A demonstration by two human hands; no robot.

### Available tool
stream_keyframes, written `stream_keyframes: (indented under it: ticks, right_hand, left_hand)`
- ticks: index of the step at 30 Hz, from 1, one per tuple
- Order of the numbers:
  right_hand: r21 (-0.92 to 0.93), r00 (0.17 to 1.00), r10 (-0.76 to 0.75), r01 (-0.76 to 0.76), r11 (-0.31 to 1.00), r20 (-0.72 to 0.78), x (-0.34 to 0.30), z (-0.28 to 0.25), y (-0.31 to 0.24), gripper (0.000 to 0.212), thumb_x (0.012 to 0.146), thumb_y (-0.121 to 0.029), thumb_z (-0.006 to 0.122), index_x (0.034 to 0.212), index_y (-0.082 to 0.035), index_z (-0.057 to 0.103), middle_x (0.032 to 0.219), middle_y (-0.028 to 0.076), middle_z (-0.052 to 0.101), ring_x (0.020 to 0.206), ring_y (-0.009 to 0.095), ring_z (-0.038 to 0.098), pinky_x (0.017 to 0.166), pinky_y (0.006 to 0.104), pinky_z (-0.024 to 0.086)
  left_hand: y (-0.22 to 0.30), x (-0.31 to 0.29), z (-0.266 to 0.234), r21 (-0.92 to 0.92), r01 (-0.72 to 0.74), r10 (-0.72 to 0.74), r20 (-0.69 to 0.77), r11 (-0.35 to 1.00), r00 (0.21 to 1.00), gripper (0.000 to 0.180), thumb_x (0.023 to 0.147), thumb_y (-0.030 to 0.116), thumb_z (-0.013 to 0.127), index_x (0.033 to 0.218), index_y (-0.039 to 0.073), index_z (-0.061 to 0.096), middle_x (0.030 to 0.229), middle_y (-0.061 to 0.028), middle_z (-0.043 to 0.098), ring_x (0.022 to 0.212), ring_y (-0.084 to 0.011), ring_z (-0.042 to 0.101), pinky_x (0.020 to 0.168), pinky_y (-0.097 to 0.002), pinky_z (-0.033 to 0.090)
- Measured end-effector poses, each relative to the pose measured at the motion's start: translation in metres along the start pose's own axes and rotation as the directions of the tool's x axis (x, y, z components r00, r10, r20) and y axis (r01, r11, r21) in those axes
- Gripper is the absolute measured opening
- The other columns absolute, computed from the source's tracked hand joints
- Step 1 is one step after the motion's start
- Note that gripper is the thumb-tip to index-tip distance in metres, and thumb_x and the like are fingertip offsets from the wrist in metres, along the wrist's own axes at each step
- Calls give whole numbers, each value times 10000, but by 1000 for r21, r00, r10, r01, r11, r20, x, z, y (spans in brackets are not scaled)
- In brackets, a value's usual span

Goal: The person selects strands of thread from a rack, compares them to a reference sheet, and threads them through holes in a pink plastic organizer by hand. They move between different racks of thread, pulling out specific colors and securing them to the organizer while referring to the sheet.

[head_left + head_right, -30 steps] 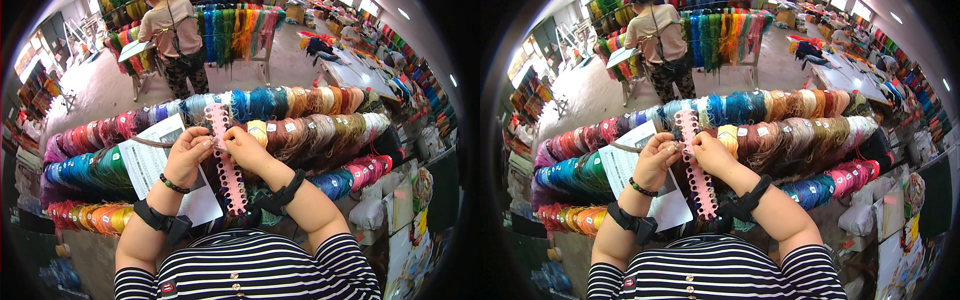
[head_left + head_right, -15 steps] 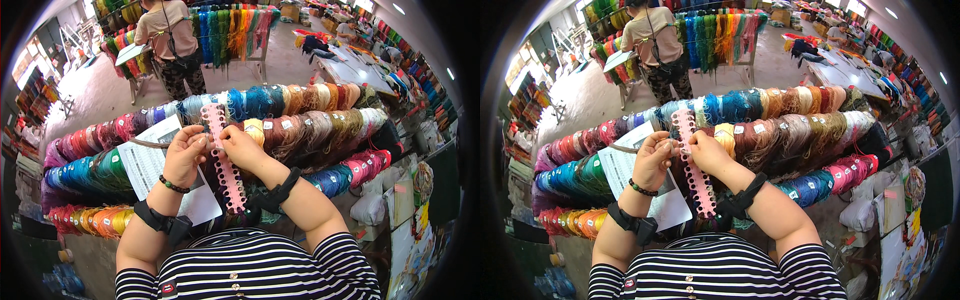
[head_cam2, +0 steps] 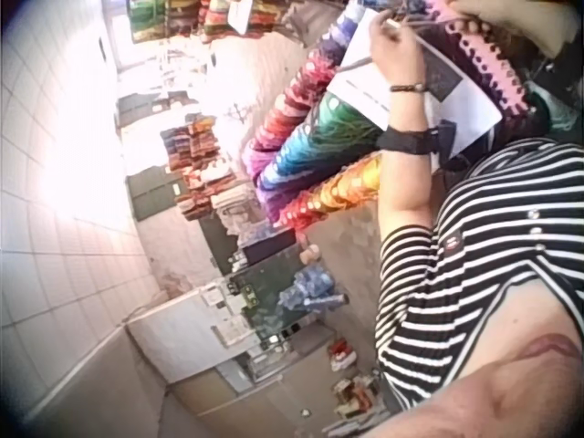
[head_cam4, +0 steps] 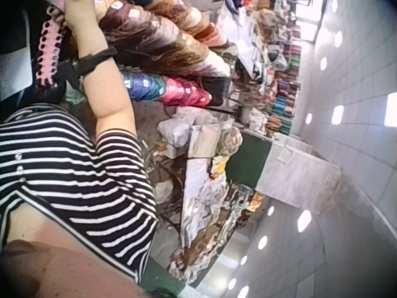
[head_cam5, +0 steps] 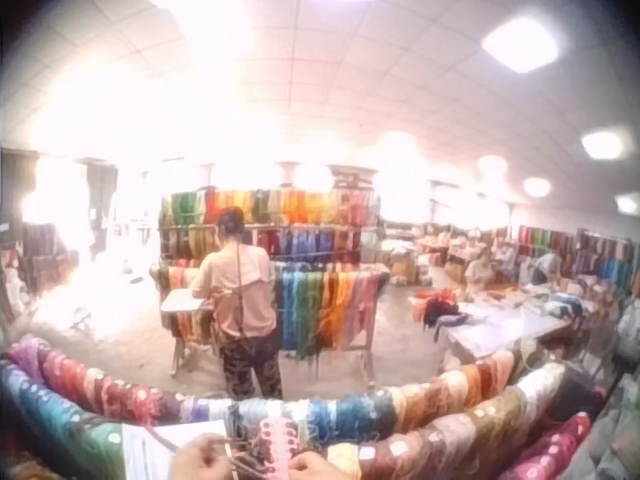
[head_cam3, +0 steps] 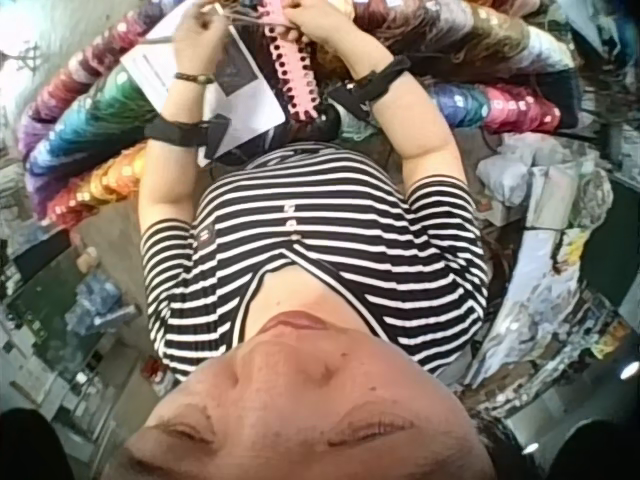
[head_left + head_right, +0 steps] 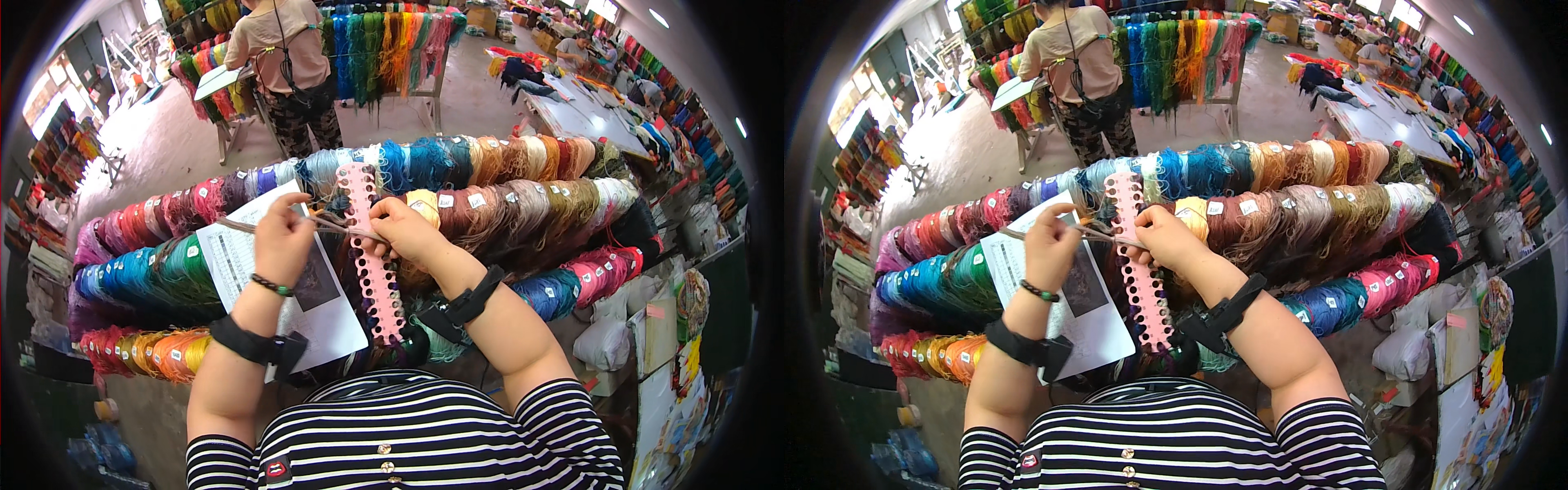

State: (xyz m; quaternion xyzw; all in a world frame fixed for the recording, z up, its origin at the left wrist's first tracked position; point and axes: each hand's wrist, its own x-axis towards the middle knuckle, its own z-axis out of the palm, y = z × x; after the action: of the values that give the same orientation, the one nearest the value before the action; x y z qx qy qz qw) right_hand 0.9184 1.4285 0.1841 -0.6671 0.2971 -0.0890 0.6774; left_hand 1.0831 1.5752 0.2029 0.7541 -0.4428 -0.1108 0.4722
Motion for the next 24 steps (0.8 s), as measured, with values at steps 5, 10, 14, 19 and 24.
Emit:
stream_keyframes:
  ticks: [5,10,14,19,24]
  right_hand:
    - [-33,999,44,-43,999,8,0,4,-6,249,947,-138,459,1178,-52,426,877,101,699,641,129,632,500,245,448]
    - [-68,999,44,-43,997,4,1,0,-4,280,953,-115,447,1218,-39,396,886,128,697,659,165,647,534,273,485]
    - [-14,999,36,-36,999,-20,-3,6,1,245,954,-117,482,1181,-35,444,855,123,685,646,160,633,550,270,490]
    - [-385,906,-297,170,907,-300,-54,-1,22,196,865,-176,689,930,-18,594,754,38,617,664,83,543,617,248,448]
    - [-413,955,-213,113,904,-204,-78,15,74,363,802,-282,761,969,12,629,717,40,590,652,103,521,622,263,451]
  left_hand:
    - [-19,-11,-65,-673,277,-258,130,686,957,219,1001,216,527,1172,115,621,820,59,574,652,-10,482,517,-152,375]
    - [-79,5,-189,-956,-58,-165,-109,287,980,333,1008,187,502,1320,70,488,962,-18,625,805,-74,614,655,-186,530]
    - [-149,-19,-261,-790,233,-537,-141,567,832,420,970,279,570,1345,115,478,1124,-27,640,1043,-154,620,774,-280,534]
    - [-148,-116,-225,-404,556,-629,-64,726,775,295,932,267,613,1162,84,581,919,-41,665,672,-81,580,532,-182,439]
    - [-123,-166,-142,-443,571,-547,196,691,814,340,963,208,556,1266,57,528,1057,-54,660,857,-90,625,678,-209,477]
